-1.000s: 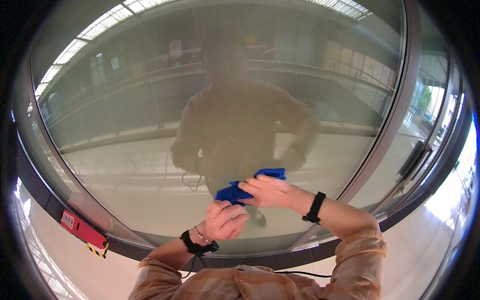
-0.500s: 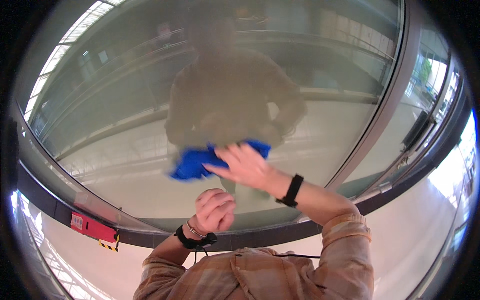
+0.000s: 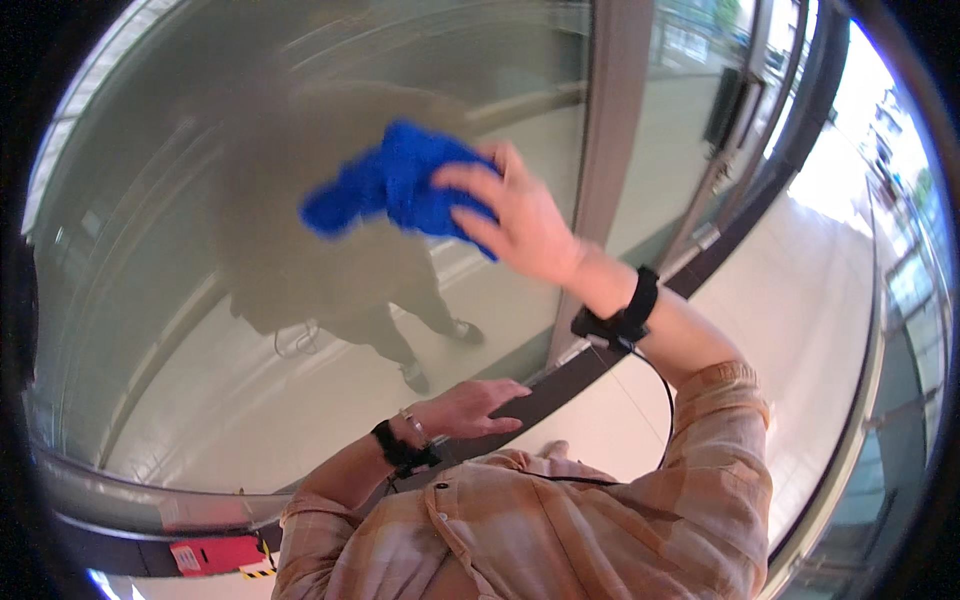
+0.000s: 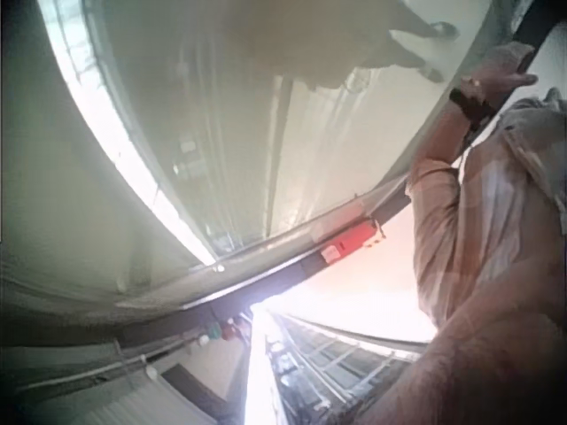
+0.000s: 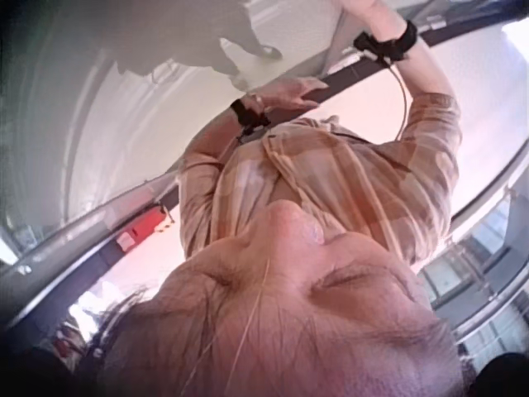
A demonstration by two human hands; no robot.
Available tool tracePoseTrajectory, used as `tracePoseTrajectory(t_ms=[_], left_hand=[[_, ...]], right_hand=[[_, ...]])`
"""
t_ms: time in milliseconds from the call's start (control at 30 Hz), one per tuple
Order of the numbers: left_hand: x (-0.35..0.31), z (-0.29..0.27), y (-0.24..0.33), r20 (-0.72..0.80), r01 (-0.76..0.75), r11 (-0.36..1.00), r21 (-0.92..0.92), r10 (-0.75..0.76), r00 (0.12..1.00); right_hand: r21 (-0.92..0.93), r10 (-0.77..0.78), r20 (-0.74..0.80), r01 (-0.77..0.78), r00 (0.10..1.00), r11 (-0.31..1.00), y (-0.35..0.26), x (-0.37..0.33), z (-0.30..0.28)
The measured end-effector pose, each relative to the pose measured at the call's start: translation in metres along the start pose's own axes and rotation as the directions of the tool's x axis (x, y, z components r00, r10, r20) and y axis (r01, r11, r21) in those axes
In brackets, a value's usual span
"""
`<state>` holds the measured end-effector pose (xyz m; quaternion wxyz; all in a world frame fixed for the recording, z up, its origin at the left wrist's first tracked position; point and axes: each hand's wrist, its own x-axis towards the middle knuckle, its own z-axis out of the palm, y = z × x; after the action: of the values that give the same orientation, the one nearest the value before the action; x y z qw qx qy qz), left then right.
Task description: The person wipes a large curved glass panel with a blue cloth, moving methodically across the surface. They briefly adjust the head-mounted camera strap before resuming wiping. The person then walks away from the glass toward a table tennis area.
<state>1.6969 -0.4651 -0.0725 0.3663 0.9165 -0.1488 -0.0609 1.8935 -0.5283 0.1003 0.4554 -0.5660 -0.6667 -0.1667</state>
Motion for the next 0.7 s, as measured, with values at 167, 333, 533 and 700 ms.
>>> tracePoseTrajectory(t_ms=[167,333,533,700], left_hand=[[0.057,0.043,0.013,0.620,0.193,0.892,-0.409,0.117,0.776],[0.083,0.092,0.015,0.669,0.018,0.892,-0.451,0.325,0.669],[0.100,0.082,0.039,0.656,-0.062,0.903,-0.425,0.355,0.666],[0.106,0.087,0.028,0.597,-0.216,0.909,-0.356,0.399,0.696]], right_hand=[[0.412,0.437,-0.219,-0.324,0.872,0.852,0.019,-0.018,-0.053],[0.599,0.770,-0.209,-0.543,0.603,0.588,0.031,-0.079,-0.088],[0.731,0.933,-0.175,-0.593,0.313,0.336,0.059,-0.197,-0.106],[0.431,0.921,0.087,-0.848,0.379,0.308,0.053,-0.260,-0.122]])
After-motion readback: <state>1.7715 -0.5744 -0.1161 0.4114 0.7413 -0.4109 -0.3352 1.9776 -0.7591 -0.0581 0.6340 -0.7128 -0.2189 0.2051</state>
